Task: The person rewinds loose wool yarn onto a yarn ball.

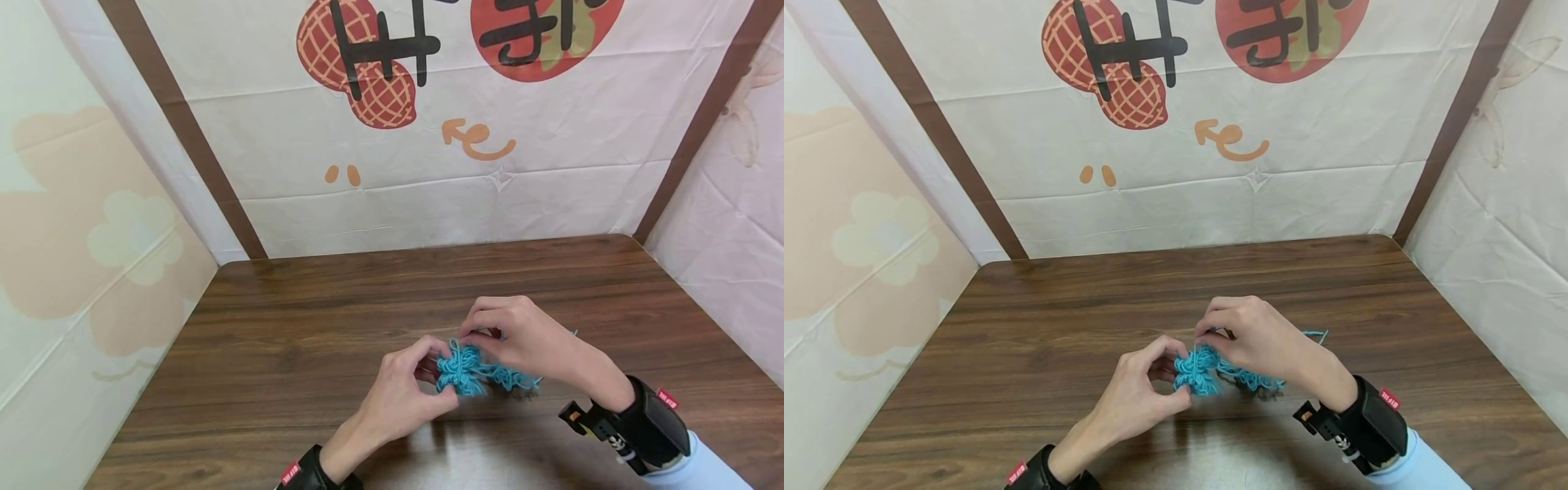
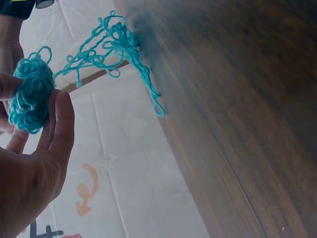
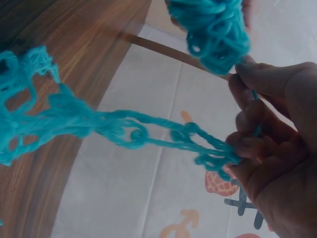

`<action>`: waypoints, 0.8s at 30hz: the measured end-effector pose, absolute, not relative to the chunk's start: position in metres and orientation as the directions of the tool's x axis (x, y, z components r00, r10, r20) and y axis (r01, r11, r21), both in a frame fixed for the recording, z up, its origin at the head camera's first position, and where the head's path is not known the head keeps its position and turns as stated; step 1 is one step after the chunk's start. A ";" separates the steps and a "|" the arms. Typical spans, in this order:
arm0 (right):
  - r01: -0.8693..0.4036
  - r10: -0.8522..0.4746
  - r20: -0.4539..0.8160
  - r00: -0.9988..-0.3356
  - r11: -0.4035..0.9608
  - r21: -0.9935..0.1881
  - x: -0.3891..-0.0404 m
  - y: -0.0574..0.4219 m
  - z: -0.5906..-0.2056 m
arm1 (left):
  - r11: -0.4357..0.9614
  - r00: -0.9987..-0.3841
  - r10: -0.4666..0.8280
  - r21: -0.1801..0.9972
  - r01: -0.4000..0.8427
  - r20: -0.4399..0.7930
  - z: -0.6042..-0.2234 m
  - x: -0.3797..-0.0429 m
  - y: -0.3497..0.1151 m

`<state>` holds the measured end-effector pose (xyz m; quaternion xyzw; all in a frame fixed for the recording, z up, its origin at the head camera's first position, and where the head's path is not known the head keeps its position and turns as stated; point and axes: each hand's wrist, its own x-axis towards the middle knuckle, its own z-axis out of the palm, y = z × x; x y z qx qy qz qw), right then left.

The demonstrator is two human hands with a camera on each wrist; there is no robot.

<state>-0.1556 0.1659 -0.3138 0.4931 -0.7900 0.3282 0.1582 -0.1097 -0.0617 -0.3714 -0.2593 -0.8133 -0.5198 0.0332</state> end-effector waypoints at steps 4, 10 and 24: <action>-0.896 -0.644 0.624 -0.443 0.285 -0.341 -0.161 0.169 -0.315 | 0.322 -0.858 0.402 0.828 0.459 0.320 -0.371 -0.109 -0.062; -0.890 -0.604 0.654 -0.456 0.331 -0.314 -0.169 0.177 -0.317 | 0.323 -0.846 0.437 0.825 0.464 0.305 -0.371 -0.108 -0.062; -0.857 -0.537 0.681 -0.498 0.422 -0.294 -0.180 0.193 -0.317 | 0.287 -0.813 0.501 0.829 0.480 0.297 -0.373 -0.106 -0.060</action>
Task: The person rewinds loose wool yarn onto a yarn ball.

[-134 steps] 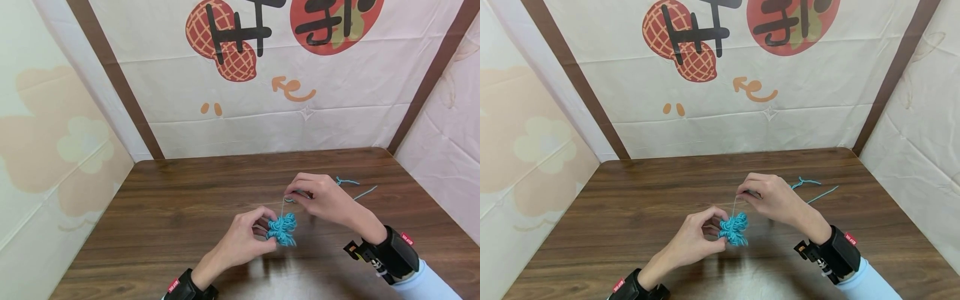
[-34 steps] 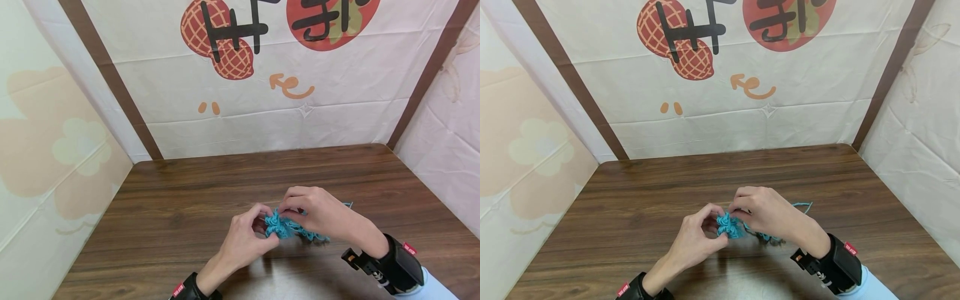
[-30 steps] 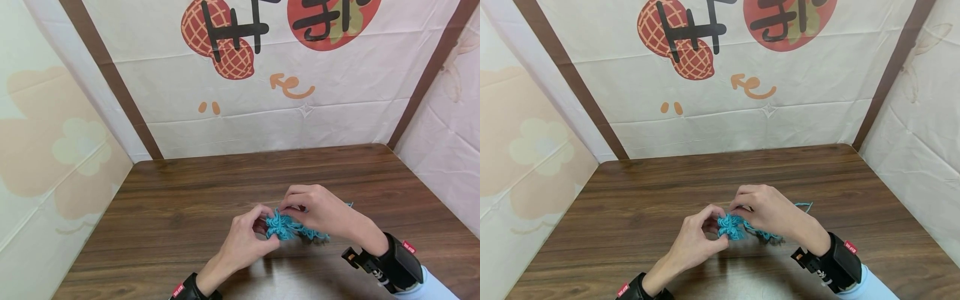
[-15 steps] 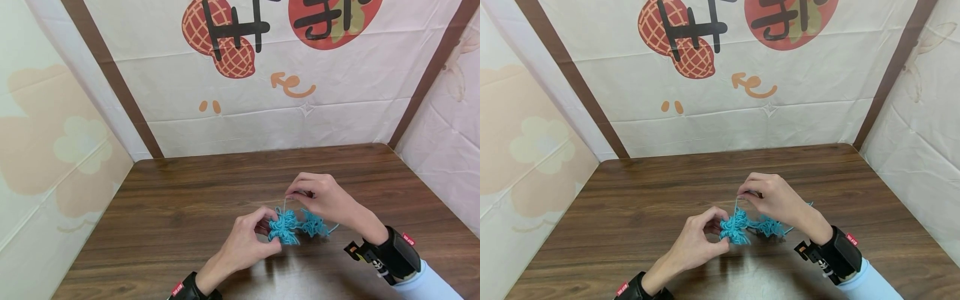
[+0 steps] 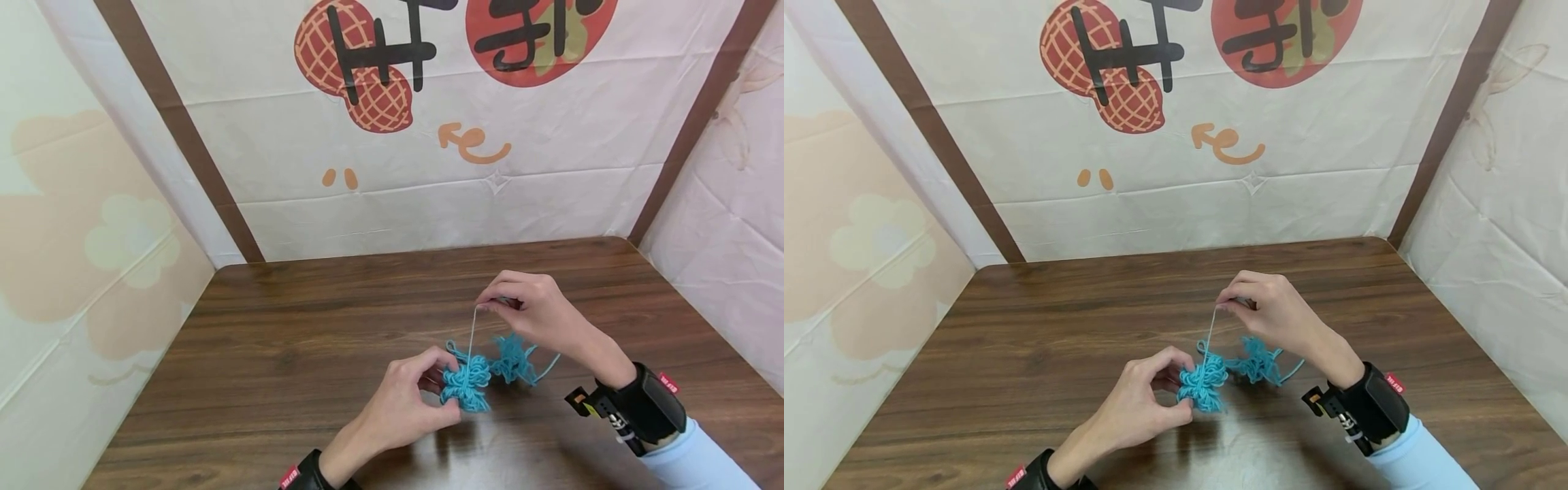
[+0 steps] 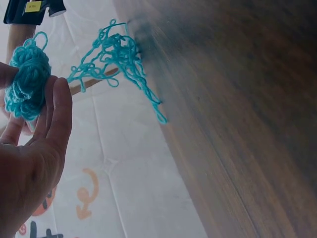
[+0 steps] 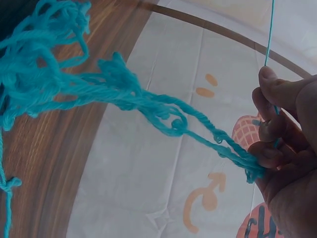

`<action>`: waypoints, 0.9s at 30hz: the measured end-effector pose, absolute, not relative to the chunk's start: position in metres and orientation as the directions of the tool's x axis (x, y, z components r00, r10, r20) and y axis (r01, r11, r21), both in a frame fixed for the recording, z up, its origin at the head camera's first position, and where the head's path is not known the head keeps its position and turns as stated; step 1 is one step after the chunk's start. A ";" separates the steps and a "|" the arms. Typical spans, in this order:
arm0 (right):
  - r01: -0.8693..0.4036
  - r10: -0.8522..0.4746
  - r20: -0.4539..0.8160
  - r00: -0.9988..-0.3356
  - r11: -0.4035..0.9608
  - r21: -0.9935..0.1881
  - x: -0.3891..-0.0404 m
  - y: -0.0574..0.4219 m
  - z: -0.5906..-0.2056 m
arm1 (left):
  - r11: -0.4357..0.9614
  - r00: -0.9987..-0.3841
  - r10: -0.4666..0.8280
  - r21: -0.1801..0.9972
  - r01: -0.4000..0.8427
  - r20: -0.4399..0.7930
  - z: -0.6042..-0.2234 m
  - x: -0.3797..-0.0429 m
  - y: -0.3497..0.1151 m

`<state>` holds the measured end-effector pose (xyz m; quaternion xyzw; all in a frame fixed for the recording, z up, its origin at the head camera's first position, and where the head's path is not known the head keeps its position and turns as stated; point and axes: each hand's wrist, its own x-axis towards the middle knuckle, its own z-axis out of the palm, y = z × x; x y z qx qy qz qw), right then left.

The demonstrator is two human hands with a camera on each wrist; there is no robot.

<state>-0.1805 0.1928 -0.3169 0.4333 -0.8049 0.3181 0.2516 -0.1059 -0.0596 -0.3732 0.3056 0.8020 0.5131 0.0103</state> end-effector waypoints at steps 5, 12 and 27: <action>-0.854 -0.520 0.695 -0.496 0.434 -0.285 -0.184 0.194 -0.317 | 0.268 -0.801 0.520 0.835 0.481 0.295 -0.374 -0.106 -0.061; -0.852 -0.500 0.713 -0.492 0.444 -0.276 -0.189 0.197 -0.318 | 0.223 -0.778 0.553 0.847 0.483 0.298 -0.376 -0.105 -0.061; -0.827 -0.489 0.684 -0.542 0.458 -0.328 -0.197 0.204 -0.323 | -0.380 -0.800 0.539 0.924 0.046 0.262 -0.369 -0.109 -0.068</action>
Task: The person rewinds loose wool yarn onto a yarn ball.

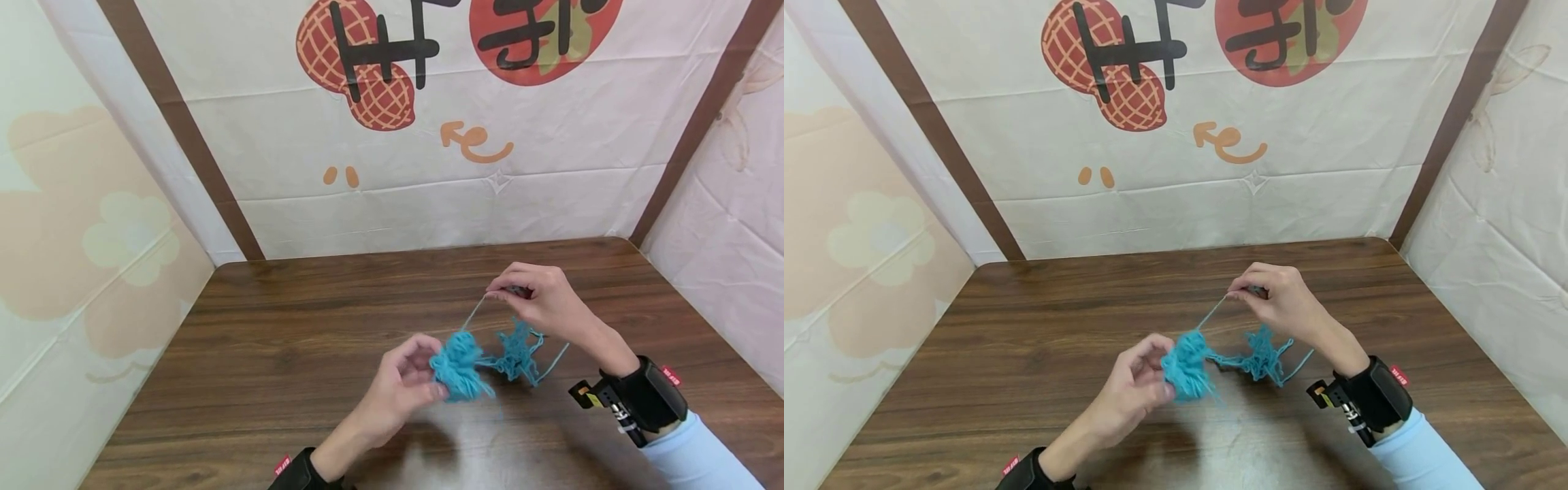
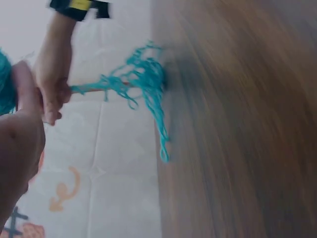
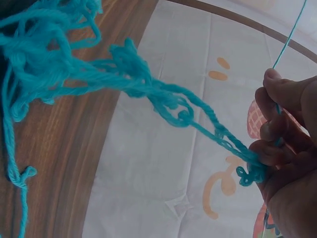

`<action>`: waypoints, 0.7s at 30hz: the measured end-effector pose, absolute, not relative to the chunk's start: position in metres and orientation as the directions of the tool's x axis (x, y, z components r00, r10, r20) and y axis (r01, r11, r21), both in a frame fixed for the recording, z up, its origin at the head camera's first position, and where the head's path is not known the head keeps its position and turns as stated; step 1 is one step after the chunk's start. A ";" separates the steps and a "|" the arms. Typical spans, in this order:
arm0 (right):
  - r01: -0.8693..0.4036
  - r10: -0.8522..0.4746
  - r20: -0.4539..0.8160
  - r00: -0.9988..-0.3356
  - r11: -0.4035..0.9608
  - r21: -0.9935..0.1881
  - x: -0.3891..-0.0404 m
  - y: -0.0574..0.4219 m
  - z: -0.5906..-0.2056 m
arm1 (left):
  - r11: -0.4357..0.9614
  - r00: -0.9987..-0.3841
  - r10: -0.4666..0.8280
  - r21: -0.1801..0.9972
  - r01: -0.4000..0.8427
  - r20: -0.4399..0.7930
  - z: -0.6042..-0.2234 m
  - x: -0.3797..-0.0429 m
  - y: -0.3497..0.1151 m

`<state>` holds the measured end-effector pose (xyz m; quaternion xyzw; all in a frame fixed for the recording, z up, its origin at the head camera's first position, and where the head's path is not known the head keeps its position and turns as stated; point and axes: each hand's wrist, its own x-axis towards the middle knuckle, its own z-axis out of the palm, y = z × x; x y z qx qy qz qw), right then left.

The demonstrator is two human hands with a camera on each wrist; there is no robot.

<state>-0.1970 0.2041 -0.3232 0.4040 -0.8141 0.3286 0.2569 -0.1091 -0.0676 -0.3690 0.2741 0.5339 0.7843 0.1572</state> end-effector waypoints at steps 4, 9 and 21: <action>-0.817 -0.545 0.614 -0.571 0.456 -0.354 -0.193 0.203 -0.328 | -0.558 -0.881 0.436 0.823 -0.106 0.183 -0.364 -0.114 -0.070; -0.832 -0.649 0.520 -0.555 0.425 -0.357 -0.179 0.194 -0.330 | -0.635 -0.975 0.220 0.762 -0.130 0.017 -0.360 -0.121 -0.070; -0.822 -0.749 0.351 -0.563 0.462 -0.333 -0.138 0.165 -0.313 | -0.440 -0.995 -0.102 0.897 0.031 -0.016 -0.364 -0.124 -0.065</action>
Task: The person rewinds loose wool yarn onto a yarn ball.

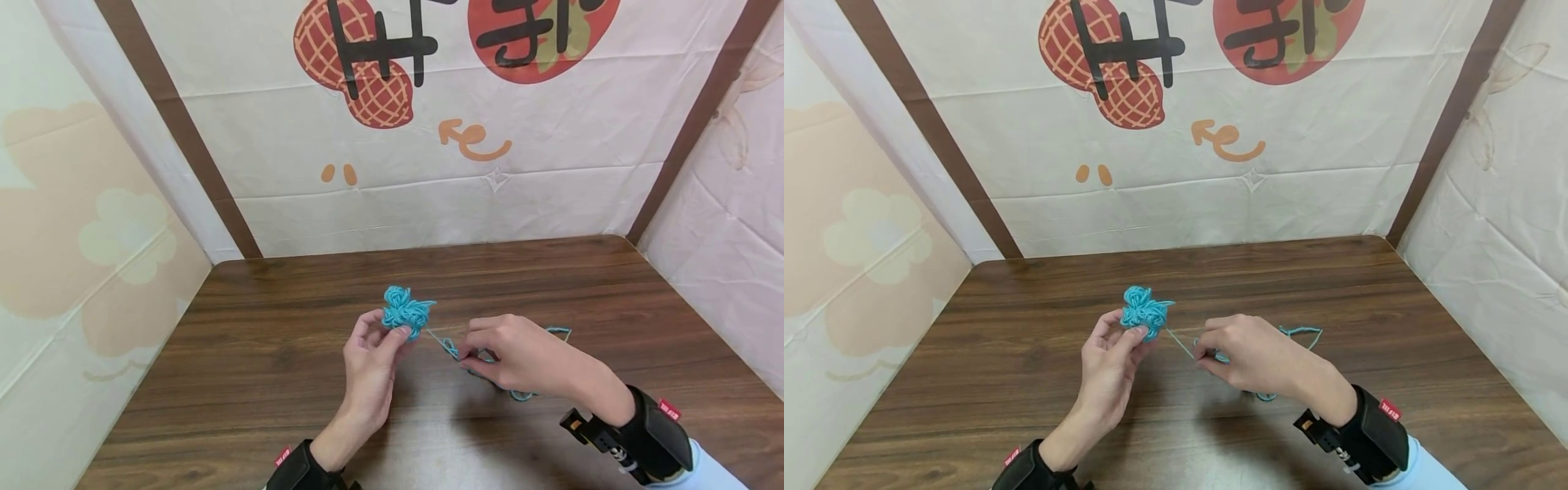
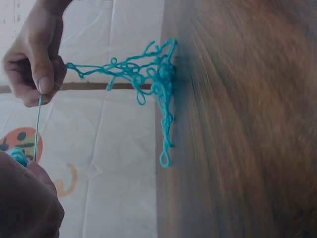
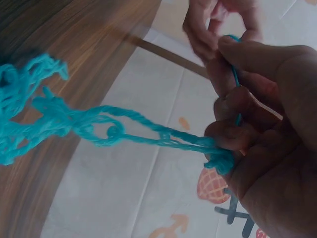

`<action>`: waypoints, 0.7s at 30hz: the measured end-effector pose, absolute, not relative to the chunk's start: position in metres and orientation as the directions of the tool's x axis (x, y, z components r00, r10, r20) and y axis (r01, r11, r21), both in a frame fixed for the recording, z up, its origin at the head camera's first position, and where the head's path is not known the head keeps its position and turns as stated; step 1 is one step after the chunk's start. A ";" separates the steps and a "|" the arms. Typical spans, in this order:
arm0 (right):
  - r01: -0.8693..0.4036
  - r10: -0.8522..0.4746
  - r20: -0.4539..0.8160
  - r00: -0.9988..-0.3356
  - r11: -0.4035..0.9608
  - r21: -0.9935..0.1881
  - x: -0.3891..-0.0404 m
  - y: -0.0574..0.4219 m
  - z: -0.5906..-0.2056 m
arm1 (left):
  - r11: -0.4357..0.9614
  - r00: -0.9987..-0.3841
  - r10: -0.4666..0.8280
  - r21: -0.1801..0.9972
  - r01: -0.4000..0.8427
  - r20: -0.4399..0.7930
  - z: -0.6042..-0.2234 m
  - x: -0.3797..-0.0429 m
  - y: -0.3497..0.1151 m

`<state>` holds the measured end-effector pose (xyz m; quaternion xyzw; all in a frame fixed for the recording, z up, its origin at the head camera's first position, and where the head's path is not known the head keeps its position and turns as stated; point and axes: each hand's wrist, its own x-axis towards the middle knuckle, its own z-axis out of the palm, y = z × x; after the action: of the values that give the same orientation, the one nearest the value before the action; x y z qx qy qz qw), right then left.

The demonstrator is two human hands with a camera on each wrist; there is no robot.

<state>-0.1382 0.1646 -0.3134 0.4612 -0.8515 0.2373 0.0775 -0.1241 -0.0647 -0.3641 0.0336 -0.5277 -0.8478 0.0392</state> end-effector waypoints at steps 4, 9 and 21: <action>-0.834 -0.771 0.331 -0.543 0.450 -0.319 -0.133 0.160 -0.310 | -0.260 -0.986 -0.137 0.958 0.124 0.090 -0.364 -0.123 -0.064; -0.830 -0.787 0.291 -0.544 0.455 -0.322 -0.128 0.157 -0.307 | -0.065 -0.975 -0.112 0.977 0.201 0.193 -0.365 -0.120 -0.062; -0.888 -0.774 0.435 -0.460 0.398 -0.231 -0.127 0.155 -0.302 | 0.240 -0.970 0.138 0.943 0.231 0.202 -0.369 -0.114 -0.057</action>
<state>-0.1274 0.1550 -0.3022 0.5031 -0.8259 0.2189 0.1297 -0.1139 -0.0573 -0.3689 -0.1172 -0.7863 -0.6053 0.0383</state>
